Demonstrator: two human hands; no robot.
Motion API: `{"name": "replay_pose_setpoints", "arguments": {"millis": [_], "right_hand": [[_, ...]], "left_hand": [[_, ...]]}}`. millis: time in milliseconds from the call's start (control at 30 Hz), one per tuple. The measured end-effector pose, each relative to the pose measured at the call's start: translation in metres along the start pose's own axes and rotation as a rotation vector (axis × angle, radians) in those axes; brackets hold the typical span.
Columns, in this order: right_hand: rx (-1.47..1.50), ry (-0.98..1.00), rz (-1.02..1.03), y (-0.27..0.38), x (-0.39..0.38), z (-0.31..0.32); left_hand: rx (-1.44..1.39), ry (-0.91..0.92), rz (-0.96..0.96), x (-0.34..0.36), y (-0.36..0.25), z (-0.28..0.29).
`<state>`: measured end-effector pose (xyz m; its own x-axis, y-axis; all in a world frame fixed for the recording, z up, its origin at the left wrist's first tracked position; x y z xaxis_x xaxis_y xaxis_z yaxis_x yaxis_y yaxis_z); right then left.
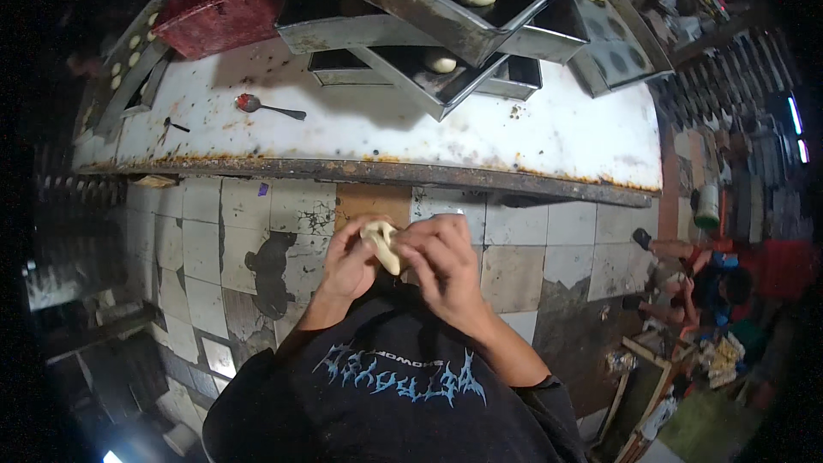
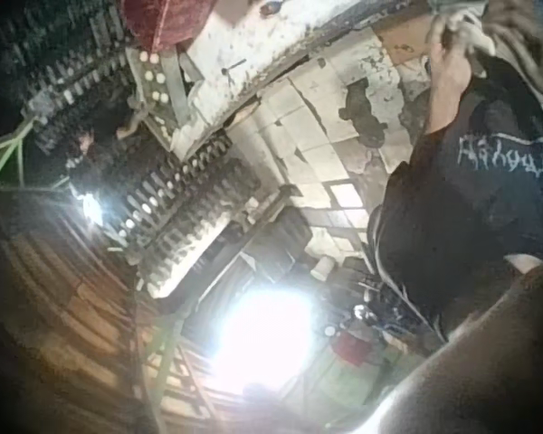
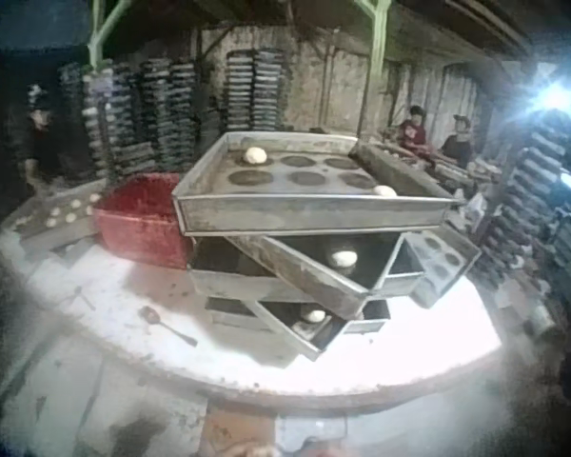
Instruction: The person fills pieces of dough with jam from a container using a spoon, pinches them closed by hand, and places the filled dough balls onto metal baking trays before moving the trays.
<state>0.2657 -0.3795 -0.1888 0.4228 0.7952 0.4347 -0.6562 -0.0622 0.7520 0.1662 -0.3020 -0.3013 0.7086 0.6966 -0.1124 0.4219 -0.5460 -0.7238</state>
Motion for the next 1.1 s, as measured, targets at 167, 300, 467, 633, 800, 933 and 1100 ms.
{"name": "replay_pose_setpoints", "arguments": {"millis": [167,300,467,633,800,933,1100], "right_hand": [[0.527,-0.343,-0.256,-0.066,-0.025,0.03],[0.69,-0.311,-0.244,-0.072,-0.022,0.011],[0.58,-0.236,-0.125,-0.062,-0.019,0.018],[0.294,-0.051,0.428,-0.02,-0.032,0.028],[0.097,0.096,0.701,0.04,0.007,0.031],[0.107,0.193,0.304,0.051,0.02,-0.001],[0.278,0.186,-0.054,0.053,0.005,-0.024]], "left_hand": [[-0.493,-0.331,0.148,0.027,0.018,-0.05],[-0.431,-0.386,0.192,0.033,0.031,-0.069],[-0.573,-0.451,0.053,0.027,0.017,-0.072],[-0.474,-0.498,-0.099,0.022,-0.024,-0.054],[0.377,-0.335,-0.277,-0.01,-0.056,-0.05],[0.602,-0.014,-0.233,-0.035,-0.086,-0.055],[0.393,0.351,0.018,-0.045,-0.085,-0.035]]}}
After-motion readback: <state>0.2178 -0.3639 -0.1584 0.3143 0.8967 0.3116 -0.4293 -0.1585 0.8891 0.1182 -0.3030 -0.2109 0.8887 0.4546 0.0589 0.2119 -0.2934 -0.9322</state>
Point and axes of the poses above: each hand's wrist, its own x-axis towards the middle knuckle, its own z-axis out of the back of the hand, y = z × x, the point moved 7 cm from there along x, towards the middle knuckle, and after that the axes turned 6 degrees about -y, right-handed, at the moved point
